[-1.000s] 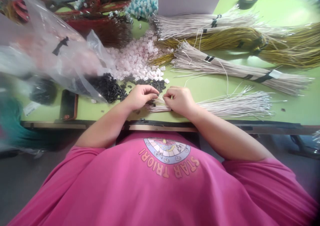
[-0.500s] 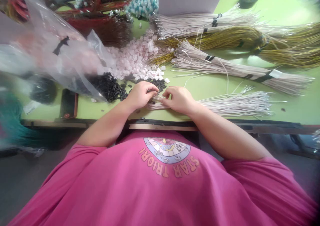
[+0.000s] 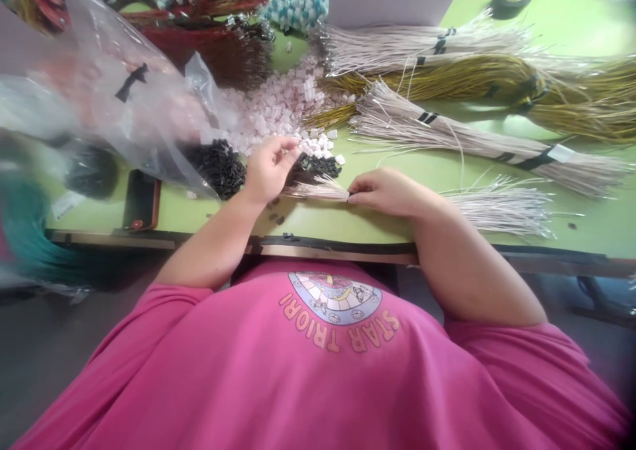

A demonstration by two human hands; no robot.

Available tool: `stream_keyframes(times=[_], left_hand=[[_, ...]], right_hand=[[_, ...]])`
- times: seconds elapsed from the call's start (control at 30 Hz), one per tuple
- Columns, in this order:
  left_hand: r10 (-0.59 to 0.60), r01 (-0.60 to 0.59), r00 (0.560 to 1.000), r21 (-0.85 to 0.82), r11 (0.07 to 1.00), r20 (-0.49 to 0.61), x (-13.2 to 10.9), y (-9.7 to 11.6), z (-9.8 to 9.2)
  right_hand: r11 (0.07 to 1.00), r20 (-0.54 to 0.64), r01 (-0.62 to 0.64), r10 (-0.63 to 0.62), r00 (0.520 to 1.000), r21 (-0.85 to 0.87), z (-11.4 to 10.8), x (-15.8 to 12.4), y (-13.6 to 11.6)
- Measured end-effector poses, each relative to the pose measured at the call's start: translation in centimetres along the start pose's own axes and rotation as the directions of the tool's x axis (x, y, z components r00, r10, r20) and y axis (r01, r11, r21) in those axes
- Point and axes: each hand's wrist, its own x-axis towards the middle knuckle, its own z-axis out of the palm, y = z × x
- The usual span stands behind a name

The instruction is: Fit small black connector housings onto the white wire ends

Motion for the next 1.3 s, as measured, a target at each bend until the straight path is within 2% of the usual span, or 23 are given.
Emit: stream_keyframes(times=[0.07, 0.1, 0.17, 0.23, 0.27, 0.33, 0.4, 0.43, 0.5, 0.53, 0.63, 0.7, 0.8, 0.9, 1.0, 1.13, 1.23, 1.3], left_hand=[[0.053, -0.053, 0.997, 0.002, 0.999, -0.05, 0.0, 0.1, -0.7], [0.099, -0.099, 0.995, 0.002, 0.995, -0.008, 0.0, 0.2, -1.0], [0.195, -0.199, 0.969, 0.01, 0.98, 0.154, -0.1, 0.6, -1.3], [0.229, -0.247, 0.938, 0.038, 0.968, 0.259, -0.1, 0.8, -1.4], [0.215, -0.236, 0.944, 0.056, 0.97, 0.252, -0.1, 0.8, -1.5], [0.149, -0.16, 0.978, 0.069, 0.985, 0.147, -0.1, 0.8, -1.5], [0.09, -0.091, 0.995, 0.047, 0.995, 0.033, -0.2, 0.6, -1.6], [0.074, -0.074, 0.997, 0.035, 0.997, -0.004, -0.3, 0.6, -1.6], [0.07, -0.07, 0.997, 0.018, 0.997, -0.035, -0.4, 0.7, -1.6], [0.073, -0.073, 0.996, 0.012, 0.997, -0.04, -0.4, 0.7, -1.5], [0.072, -0.071, 0.996, 0.003, 0.997, -0.048, -0.6, 1.0, -1.4], [0.065, -0.065, 0.997, 0.002, 0.998, -0.044, -0.6, 1.2, -1.4], [0.068, -0.067, 0.997, 0.002, 0.998, -0.039, -0.6, 1.2, -1.4], [0.081, -0.082, 0.994, -0.012, 0.997, -0.07, -0.6, 1.1, -1.6], [0.085, -0.089, 0.99, -0.025, 0.996, -0.112, -0.7, 1.0, -1.7], [0.072, -0.075, 0.989, -0.021, 0.997, -0.13, -0.8, 1.1, -1.8], [0.077, -0.077, 0.989, 0.009, 0.997, -0.128, -0.8, 1.3, -1.9], [0.085, -0.082, 0.988, 0.03, 0.996, -0.129, -0.9, 1.3, -1.9]], right_hand=[[0.997, 0.002, -0.035, 0.035, 0.999, 0.07, -0.5, 0.1, 0.5], [0.995, 0.004, -0.047, 0.047, 0.999, 0.092, -0.6, 0.1, 0.7], [0.993, 0.006, -0.05, 0.05, 0.999, 0.104, -0.4, 0.2, 1.0], [0.998, -0.003, -0.013, 0.013, 1.0, 0.067, 0.1, 0.2, 0.9], [0.999, -0.016, 0.022, -0.021, 1.0, 0.037, 0.4, 0.2, 0.8], [0.995, -0.107, 0.095, -0.098, 0.989, -0.032, 1.2, 0.3, 0.2], [0.984, -0.279, 0.144, -0.168, 0.946, -0.107, 2.0, 0.3, -0.8], [0.972, -0.326, 0.178, -0.219, 0.92, -0.15, 2.4, 0.3, -1.4], [0.925, -0.252, 0.293, -0.351, 0.902, -0.241, 3.2, 0.4, -2.6], [0.907, -0.221, 0.295, -0.367, 0.904, -0.3, 3.6, 0.4, -3.0], [0.873, -0.168, 0.238, -0.335, 0.927, -0.426, 4.5, 0.8, -3.8], [0.879, -0.165, 0.231, -0.323, 0.932, -0.417, 4.7, 1.2, -3.7], [0.924, -0.177, 0.266, -0.32, 0.931, -0.275, 4.5, 1.6, -3.1], [0.953, -0.188, 0.301, -0.299, 0.935, -0.02, 3.8, 1.9, -2.4], [0.95, -0.207, 0.229, -0.185, 0.961, 0.214, 3.4, 2.1, -1.8], [0.883, -0.197, 0.153, -0.071, 0.978, 0.443, 3.4, 2.3, -1.3], [0.774, -0.104, 0.145, -0.102, 0.989, 0.617, 3.2, 2.3, -1.3], [0.773, -0.059, 0.148, -0.142, 0.988, 0.617, 3.0, 2.2, -1.5]])
